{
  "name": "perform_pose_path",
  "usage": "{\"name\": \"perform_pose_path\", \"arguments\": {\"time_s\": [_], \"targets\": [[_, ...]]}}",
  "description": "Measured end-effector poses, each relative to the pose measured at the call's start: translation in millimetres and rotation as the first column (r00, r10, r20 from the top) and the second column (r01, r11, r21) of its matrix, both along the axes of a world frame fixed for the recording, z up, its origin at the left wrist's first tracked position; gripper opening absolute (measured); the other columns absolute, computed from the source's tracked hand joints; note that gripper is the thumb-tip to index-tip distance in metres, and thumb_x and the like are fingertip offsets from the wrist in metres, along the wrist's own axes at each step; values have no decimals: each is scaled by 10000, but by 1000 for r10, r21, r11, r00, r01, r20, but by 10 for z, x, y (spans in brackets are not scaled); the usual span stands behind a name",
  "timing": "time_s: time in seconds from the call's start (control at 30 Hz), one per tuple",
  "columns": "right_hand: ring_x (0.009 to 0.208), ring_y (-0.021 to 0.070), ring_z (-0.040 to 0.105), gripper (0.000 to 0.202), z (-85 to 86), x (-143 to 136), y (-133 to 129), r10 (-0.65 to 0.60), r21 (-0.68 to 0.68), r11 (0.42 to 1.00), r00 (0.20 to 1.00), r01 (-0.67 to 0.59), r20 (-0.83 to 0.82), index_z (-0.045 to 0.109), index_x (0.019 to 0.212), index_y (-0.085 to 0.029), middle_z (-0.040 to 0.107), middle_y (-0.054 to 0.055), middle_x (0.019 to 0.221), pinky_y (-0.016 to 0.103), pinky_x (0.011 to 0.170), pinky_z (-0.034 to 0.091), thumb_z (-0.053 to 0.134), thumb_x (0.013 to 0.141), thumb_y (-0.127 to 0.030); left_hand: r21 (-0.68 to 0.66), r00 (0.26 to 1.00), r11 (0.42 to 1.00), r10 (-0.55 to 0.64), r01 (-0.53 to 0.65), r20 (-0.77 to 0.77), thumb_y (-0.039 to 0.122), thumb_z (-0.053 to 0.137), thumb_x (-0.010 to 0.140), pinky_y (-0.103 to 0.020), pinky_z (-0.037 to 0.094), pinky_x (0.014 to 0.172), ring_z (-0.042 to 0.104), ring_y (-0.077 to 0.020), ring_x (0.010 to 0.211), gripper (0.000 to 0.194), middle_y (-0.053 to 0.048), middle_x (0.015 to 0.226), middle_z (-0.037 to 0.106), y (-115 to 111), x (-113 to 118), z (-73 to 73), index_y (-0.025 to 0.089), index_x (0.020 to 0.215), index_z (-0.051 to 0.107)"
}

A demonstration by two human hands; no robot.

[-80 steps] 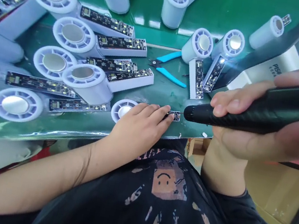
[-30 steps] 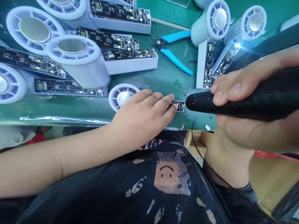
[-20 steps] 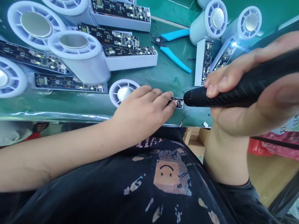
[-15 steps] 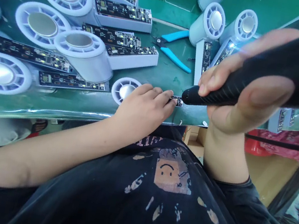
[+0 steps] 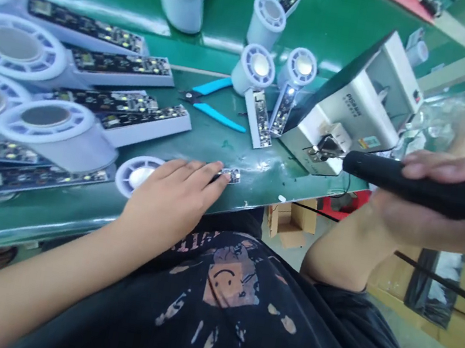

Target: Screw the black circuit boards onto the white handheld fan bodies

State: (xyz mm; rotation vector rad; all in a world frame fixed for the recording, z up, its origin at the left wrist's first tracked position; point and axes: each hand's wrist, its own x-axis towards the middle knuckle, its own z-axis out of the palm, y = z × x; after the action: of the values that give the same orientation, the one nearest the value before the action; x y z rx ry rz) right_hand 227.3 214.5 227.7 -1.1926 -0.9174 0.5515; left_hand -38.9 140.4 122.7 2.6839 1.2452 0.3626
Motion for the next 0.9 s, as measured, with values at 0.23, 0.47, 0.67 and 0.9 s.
{"name": "perform_pose_path", "arguments": {"time_s": [0.23, 0.47, 0.67, 0.9], "targets": [[518, 18, 573, 345, -309, -109, 128, 214, 388, 889, 970, -242, 116, 681, 925, -203, 550, -62, 603, 142, 500, 469, 409, 1008, -399, 15, 999, 999, -37, 37, -31, 34, 475, 923, -466, 602, 829, 732, -311, 1006, 352, -180, 1259, 715, 16, -18, 31, 111, 1212, 660], [518, 35, 575, 807, -294, -98, 188, 105, 450, 873, 973, -189, 206, 692, 867, -198, 446, -14, 595, 165, 515, 453, -92, 972, -354, -75, 1000, 997, 2, -4, -19, 42, 441, 951, -496, 596, 882, 717, -322, 1080, 366, -139, 1284, 708, 2, -19, 37, 162, 1243, 626], [462, 26, 523, 346, -363, -125, 232, 136, 389, 890, 953, -238, 271, 603, 917, -239, 470, -86, 561, 163, 468, 458, 342, 995, -453, -44, 998, 998, -40, 38, -43, 39, 432, 953, -510, 598, 843, 722, -341, 1056, 364, -181, 1282, 704, 13, -28, 11, 113, 1255, 621], [450, 112, 536, 363, -277, 61, 386, 484, 65, 872, 875, -485, 28, 597, 847, -207, 510, -13, 583, 269, 376, 430, 342, 1004, -411, 91, 1000, 996, 2, -1, -17, 61, 475, 945, -438, 577, 780, 736, -296, 940, 311, -158, 1192, 743, 16, 44, 29, 98, 1154, 703]]}}
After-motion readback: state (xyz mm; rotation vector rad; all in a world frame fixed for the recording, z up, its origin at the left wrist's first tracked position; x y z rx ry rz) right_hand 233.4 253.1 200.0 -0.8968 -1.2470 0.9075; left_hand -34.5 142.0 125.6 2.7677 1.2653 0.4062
